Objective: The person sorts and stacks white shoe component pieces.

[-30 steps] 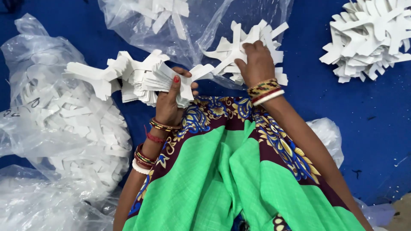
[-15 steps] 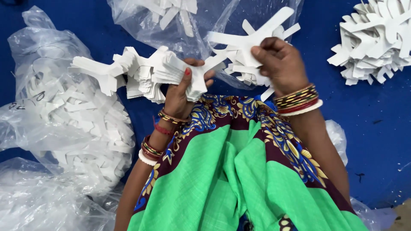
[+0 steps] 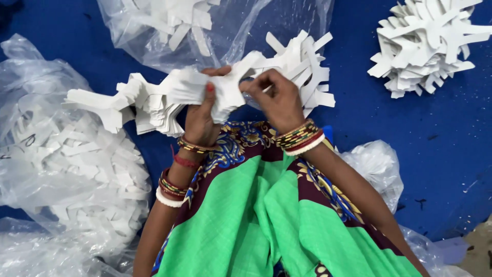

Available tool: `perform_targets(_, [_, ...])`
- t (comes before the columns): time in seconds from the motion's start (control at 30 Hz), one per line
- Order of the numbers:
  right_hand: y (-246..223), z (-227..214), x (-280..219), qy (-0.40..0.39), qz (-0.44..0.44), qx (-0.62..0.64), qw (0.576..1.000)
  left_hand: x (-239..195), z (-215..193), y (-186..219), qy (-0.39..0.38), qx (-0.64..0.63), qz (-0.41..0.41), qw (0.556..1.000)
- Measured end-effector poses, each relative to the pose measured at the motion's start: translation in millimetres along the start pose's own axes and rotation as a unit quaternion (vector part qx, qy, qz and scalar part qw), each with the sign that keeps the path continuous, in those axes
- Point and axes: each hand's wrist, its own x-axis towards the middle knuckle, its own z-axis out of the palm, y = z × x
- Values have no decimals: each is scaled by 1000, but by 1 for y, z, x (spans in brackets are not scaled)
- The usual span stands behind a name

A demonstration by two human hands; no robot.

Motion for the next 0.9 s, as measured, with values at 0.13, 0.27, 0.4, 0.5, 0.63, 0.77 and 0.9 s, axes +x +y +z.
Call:
perform_targets(0.13, [25, -60, 1, 135, -19, -286, 948, -9, -4, 13, 58, -92, -54, 993])
perform_targets(0.27, [44, -114, 4, 173, -108, -401, 893, -14, -23, 5, 44, -91, -47, 994])
perform_targets(0.4, [54, -136, 10, 144, -121, -442, 877, -7, -18, 1, 31, -119, -39, 992])
perform_targets(0.5, [39, -140, 8, 156, -49, -450, 878, -5, -16, 0, 48, -108, -39, 992])
perform_targets(0.63, [-42, -113, -16, 211, -63, -425, 878, -8, -6, -1, 45, -68, -41, 996])
perform_targets(0.77, [-80, -53, -25, 178, -240, -475, 828, -6, 12, -13, 34, 3, -48, 998])
perform_targets(0.9, [-53, 18, -13, 50, -245, -394, 884, -1, 17, -12, 17, -37, -69, 997])
